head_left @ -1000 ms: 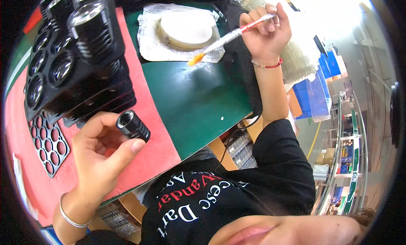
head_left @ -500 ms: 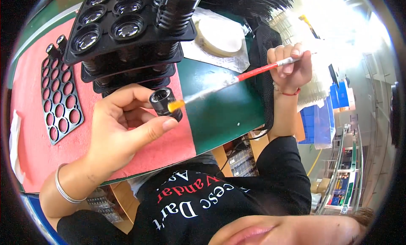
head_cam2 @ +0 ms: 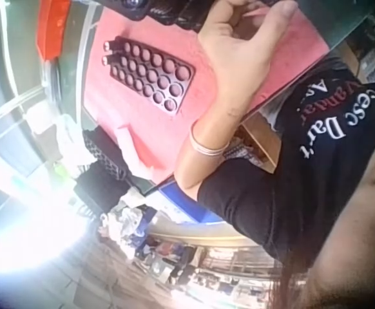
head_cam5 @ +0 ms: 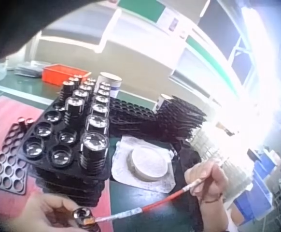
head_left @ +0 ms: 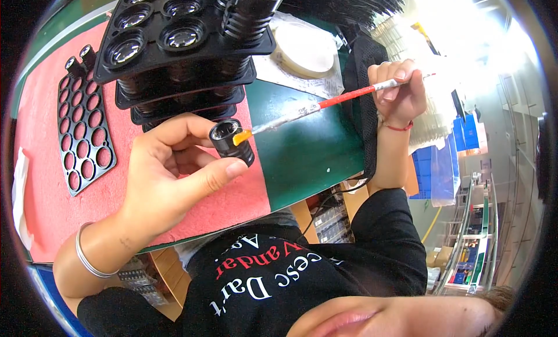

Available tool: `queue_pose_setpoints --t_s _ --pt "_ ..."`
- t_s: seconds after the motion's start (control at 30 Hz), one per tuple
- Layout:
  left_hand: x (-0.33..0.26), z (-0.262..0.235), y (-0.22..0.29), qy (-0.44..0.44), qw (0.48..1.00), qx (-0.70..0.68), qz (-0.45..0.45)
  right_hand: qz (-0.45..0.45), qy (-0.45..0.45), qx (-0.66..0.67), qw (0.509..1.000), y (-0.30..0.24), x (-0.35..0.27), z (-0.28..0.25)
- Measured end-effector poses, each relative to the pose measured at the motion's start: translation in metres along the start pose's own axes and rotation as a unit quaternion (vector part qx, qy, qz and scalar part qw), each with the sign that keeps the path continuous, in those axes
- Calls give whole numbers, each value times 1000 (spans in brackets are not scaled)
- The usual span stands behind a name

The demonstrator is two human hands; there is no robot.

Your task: Applying a substance to small lighting components using a brush at an assembly workstation.

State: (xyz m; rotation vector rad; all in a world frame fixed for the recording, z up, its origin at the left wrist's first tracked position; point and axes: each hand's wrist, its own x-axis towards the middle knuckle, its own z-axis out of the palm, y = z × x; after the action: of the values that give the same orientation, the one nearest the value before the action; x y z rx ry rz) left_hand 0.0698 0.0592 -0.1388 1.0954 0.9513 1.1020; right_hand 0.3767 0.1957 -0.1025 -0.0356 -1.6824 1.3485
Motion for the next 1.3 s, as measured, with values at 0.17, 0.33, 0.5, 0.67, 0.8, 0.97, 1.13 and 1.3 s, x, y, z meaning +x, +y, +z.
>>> queue_pose_setpoints --t_s 0.17,0.33,0.5,0.67,0.8,0.97,1.13,1.3 --pt "0 0 1 -27 999 -33 7 -7 4 -28 1000 -2 0 -3" --pt "1 1 -2 -38 998 -51 4 0 14 -23 1000 -3 0 -5" --pt "2 1 -4 -57 996 -65 6 -7 22 -27 999 -3 0 -7" --pt "1 1 2 -89 995 -52 3 -7 32 24 999 -4 3 -9" --pt "2 -11 20 -260 960 51 87 21 52 148 987 -6 6 -13" --pt "15 -81 73 -498 831 245 34 43 66 242 967 -5 9 -17" --pt "11 -190 113 -92 883 449 101 47 88 254 962 -5 10 -15" --pt "11 -261 79 192 907 375 1 54 93 270 957 -5 10 -13"
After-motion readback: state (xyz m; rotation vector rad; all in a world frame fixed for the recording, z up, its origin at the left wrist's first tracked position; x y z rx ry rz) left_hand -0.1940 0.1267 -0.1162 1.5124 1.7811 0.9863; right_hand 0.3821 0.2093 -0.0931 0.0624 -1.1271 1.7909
